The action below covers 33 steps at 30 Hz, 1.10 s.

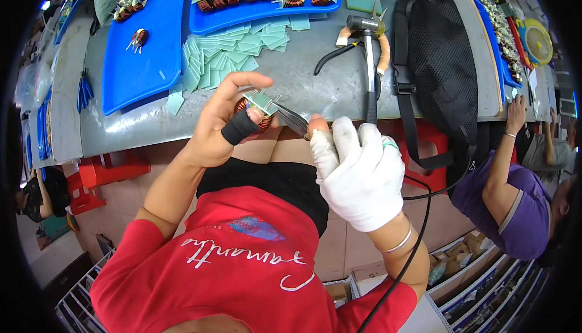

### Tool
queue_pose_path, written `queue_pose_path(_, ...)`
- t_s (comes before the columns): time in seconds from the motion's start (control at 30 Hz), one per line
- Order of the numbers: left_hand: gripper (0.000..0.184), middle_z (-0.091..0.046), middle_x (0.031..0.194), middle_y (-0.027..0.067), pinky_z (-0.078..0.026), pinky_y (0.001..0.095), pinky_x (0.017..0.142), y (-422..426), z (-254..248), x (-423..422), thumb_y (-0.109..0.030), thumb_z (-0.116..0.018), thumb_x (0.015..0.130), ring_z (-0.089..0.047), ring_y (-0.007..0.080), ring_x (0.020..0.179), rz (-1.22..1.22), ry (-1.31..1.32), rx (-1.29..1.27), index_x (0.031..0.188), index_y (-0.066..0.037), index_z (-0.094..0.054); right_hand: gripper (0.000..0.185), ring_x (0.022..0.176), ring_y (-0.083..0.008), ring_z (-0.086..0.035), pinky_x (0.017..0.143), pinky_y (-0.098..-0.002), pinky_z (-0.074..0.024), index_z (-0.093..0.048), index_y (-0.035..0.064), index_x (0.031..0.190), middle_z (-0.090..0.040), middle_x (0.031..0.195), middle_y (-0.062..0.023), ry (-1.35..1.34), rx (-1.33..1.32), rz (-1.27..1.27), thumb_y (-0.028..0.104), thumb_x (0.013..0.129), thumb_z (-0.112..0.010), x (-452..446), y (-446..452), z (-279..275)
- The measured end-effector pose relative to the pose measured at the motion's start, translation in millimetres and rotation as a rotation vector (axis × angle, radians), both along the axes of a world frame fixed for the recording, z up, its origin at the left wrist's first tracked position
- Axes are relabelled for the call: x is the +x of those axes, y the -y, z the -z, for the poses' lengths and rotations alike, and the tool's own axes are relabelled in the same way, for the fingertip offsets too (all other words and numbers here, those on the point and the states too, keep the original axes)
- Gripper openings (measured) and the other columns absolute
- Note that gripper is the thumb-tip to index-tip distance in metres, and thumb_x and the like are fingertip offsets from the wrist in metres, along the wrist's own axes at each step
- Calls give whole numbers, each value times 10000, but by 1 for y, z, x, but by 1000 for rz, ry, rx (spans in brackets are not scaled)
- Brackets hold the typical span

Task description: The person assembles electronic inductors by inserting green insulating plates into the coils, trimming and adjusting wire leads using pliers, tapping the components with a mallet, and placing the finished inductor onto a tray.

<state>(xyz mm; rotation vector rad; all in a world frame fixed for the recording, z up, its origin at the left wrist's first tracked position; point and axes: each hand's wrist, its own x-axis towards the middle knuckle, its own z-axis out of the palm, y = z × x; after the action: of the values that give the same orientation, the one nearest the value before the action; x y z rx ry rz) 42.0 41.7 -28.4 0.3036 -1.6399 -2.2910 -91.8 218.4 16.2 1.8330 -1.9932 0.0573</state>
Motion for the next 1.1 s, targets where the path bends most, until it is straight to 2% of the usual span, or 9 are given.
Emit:
queue_pose_path(0.2,298,-612,886,16,-369,192,567,-3,-1,0,-142,-582,946,-486,45,659,-19,52,73,1207,-56,-465,397,730,-223,-534,595,-354,-424,-652,76,1105,-572,948,-73,6,-23,20,123,711,-652,-1,0,7)
queue_pose_path(0.33,291,-599,886,23,-387,189,522,6,-4,-2,-153,-589,946,-507,45,649,64,137,48,1205,-63,-492,426,779,-229,-536,682,-401,-417,-652,180,1149,-559,1011,-47,-55,-81,95,139,725,-653,-5,1,10)
queue_pose_path(0.43,279,-628,944,117,-420,192,474,9,0,-2,-148,-564,949,-543,62,636,45,132,-48,1198,-47,-487,509,820,-254,-529,731,-459,-405,-650,208,1158,-560,1060,-40,77,-61,214,154,657,-725,-1,0,6)
queue_pose_path(0.5,287,-561,866,19,-441,189,511,8,2,-3,-143,-583,947,-540,52,643,16,102,1,1216,-61,-522,513,884,-280,-524,749,-460,-401,-645,145,1151,-562,1064,-71,353,-92,205,123,646,-732,-4,-2,11)
queue_pose_path(0.67,276,-550,846,12,-417,190,500,5,0,-2,-145,-579,950,-528,48,637,24,120,-63,1210,-70,-524,464,819,-279,-569,741,-333,-479,-613,24,1169,-563,948,-130,1178,-47,150,0,707,-640,-6,3,11)
queue_pose_path(0.7,270,-546,835,9,-406,190,495,5,0,-1,-146,-576,952,-522,45,637,23,116,-74,1207,-72,-525,464,819,-279,-569,741,-333,-479,-613,24,1169,-563,948,-130,1178,-46,151,0,707,-640,-7,4,10)
queue_pose_path(0.77,260,-548,826,2,-403,193,513,4,-6,0,-144,-574,953,-515,41,643,35,138,-80,1197,-69,-530,431,773,-133,-555,679,-225,-475,-596,-14,1176,-567,1004,-96,1277,-16,84,-111,757,-561,-9,3,11)
queue_pose_path(1.0,216,-578,899,2,-403,214,618,8,-11,0,-125,-577,947,-495,45,693,104,192,-153,1150,-52,-566,386,629,-197,-543,624,-270,-464,-618,-26,1137,-542,791,-87,1221,40,45,-24,751,-616,-21,5,12)
queue_pose_path(1.1,257,-563,889,51,-414,188,552,7,5,-3,-99,-584,937,-539,59,668,61,29,-273,1174,-26,-521,376,616,-187,-521,607,-268,-446,-615,-34,1128,-523,759,-81,1274,50,18,-42,753,-611,-23,4,17)
